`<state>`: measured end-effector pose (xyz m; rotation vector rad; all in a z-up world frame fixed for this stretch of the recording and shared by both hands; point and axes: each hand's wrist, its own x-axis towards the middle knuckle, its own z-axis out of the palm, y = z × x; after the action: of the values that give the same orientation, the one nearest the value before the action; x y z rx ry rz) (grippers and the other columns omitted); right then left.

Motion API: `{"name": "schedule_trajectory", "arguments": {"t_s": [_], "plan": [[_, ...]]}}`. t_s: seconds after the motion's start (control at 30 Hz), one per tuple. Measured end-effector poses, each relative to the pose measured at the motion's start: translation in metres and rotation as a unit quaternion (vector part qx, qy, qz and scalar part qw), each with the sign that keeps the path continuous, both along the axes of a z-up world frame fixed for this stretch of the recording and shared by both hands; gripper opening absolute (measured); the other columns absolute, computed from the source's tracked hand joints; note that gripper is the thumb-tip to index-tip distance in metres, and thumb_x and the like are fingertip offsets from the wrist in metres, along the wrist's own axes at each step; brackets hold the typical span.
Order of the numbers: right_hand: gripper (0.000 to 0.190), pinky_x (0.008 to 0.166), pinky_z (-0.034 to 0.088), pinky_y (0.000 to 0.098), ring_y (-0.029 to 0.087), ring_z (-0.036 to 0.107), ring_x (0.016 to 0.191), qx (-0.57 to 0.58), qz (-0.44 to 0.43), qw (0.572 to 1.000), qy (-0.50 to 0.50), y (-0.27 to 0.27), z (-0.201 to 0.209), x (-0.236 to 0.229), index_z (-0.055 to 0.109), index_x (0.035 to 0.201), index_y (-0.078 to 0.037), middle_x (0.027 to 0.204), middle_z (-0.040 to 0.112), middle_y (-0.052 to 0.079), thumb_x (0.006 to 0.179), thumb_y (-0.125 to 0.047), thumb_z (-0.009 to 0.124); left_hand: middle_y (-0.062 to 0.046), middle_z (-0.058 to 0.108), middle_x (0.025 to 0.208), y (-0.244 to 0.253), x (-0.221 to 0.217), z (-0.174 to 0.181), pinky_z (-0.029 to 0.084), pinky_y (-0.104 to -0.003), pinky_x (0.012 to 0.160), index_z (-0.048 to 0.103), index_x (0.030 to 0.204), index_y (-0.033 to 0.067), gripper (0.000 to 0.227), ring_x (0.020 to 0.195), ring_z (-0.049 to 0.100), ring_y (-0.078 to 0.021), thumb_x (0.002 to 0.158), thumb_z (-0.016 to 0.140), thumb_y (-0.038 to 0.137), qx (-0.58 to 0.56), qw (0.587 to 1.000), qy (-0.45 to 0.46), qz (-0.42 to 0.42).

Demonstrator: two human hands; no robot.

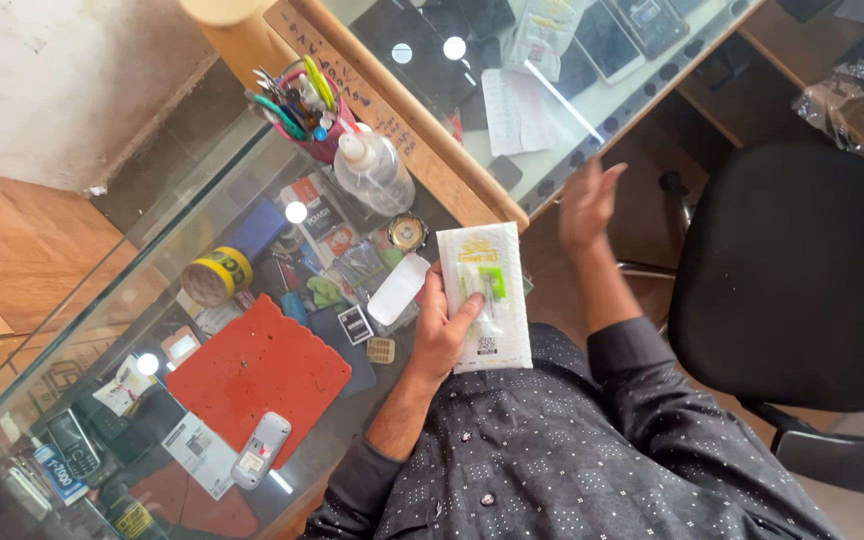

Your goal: The person cleans internal components of a disassembled phone with a brush, applies adhesive, and organizes various small electronic parts and replacement screens on a glass workbench.

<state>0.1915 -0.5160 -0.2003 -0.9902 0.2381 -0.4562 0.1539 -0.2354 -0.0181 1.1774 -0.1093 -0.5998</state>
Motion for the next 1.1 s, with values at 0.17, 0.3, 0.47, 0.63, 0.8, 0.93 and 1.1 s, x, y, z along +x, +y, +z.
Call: {"name": "schedule_trajectory", "arguments": {"t_s": [0.17, 0.3, 0.47, 0.63, 0.8, 0.93, 1.1], "plan": [[0.113, 0.132, -0.001, 0.0455, 0.034, -0.003, 0.165, 0.033, -0.019, 0.999, -0.015, -0.120, 0.013, 0.042, -0.009, 0.165, 0.004, 0.177, -0.007, 0.022, 0.098, -0.081, 0.022, -0.011, 0.063, 0.127, -0.017, 0.008, -0.003, 0.050, -0.032, 0.102, 0.043, 0.141, -0.0035, 0.045, 0.116, 0.061, -0.0156, 0.101, 0.061, 0.007, 0.010, 1.000, 0.006, -0.020], [0.104, 0.133, 0.000, 0.0461, 0.033, -0.004, 0.165, -0.079, -0.051, 0.992, 0.090, -0.134, 0.031, 0.040, -0.007, 0.166, 0.000, 0.176, -0.008, 0.021, 0.104, -0.075, 0.029, -0.010, 0.063, 0.127, -0.032, 0.012, -0.017, 0.050, -0.031, 0.102, 0.045, 0.141, -0.0023, 0.043, 0.116, 0.060, -0.0141, 0.103, 0.060, 0.010, -0.002, 0.999, 0.026, -0.026], [0.074, 0.092, 0.052, 0.0377, 0.021, 0.063, 0.101, -0.181, 0.010, 0.978, 0.106, -0.023, 0.086, -0.044, 0.060, 0.137, 0.001, 0.116, 0.066, 0.013, 0.110, -0.064, 0.039, -0.009, 0.061, 0.127, -0.049, 0.019, -0.023, 0.048, -0.030, 0.104, 0.043, 0.140, 0.0009, 0.042, 0.118, 0.058, -0.0131, 0.104, 0.060, 0.011, 0.023, 0.999, 0.006, -0.042], [0.055, 0.099, 0.051, 0.0356, 0.016, 0.062, 0.113, -0.196, 0.143, 0.952, 0.186, 0.053, 0.152, -0.097, 0.051, 0.139, 0.001, 0.124, 0.067, 0.011, 0.102, -0.040, 0.057, -0.014, 0.066, 0.124, -0.058, 0.018, -0.007, 0.052, -0.033, 0.100, 0.043, 0.138, -0.0020, 0.045, 0.115, 0.064, -0.0172, 0.100, 0.065, 0.010, 0.091, 0.989, -0.095, -0.065], [0.040, 0.094, 0.053, 0.0300, 0.012, 0.062, 0.109, -0.168, 0.156, 0.955, 0.187, 0.046, 0.139, -0.108, 0.051, 0.139, 0.000, 0.121, 0.066, 0.010, 0.104, -0.018, 0.061, -0.018, 0.066, 0.121, -0.067, 0.013, 0.004, 0.054, -0.034, 0.095, 0.046, 0.137, -0.0019, 0.040, 0.111, 0.066, -0.0193, 0.103, 0.062, 0.012, 0.151, 0.971, -0.152, -0.102], [0.035, 0.093, 0.055, 0.0318, 0.015, 0.065, 0.106, -0.035, 0.147, 0.968, 0.198, 0.016, 0.107, -0.129, 0.054, 0.135, 0.003, 0.119, 0.068, 0.011, 0.103, -0.010, 0.060, -0.018, 0.060, 0.127, -0.055, 0.017, 0.021, 0.056, -0.032, 0.089, 0.056, 0.129, -0.0051, 0.037, 0.099, 0.068, -0.0190, 0.098, 0.065, 0.012, 0.204, 0.933, -0.254, -0.150], [0.034, 0.084, 0.056, 0.0349, 0.017, 0.067, 0.097, 0.014, 0.033, 0.960, 0.278, -0.028, 0.081, -0.112, 0.055, 0.133, 0.001, 0.113, 0.069, 0.009, 0.102, -0.013, 0.055, -0.008, 0.071, 0.108, -0.024, 0.030, 0.041, 0.058, -0.029, 0.074, 0.067, 0.124, 0.0017, 0.030, 0.089, 0.071, -0.0160, 0.097, 0.067, 0.014, 0.226, 0.936, -0.159, -0.219]]}}
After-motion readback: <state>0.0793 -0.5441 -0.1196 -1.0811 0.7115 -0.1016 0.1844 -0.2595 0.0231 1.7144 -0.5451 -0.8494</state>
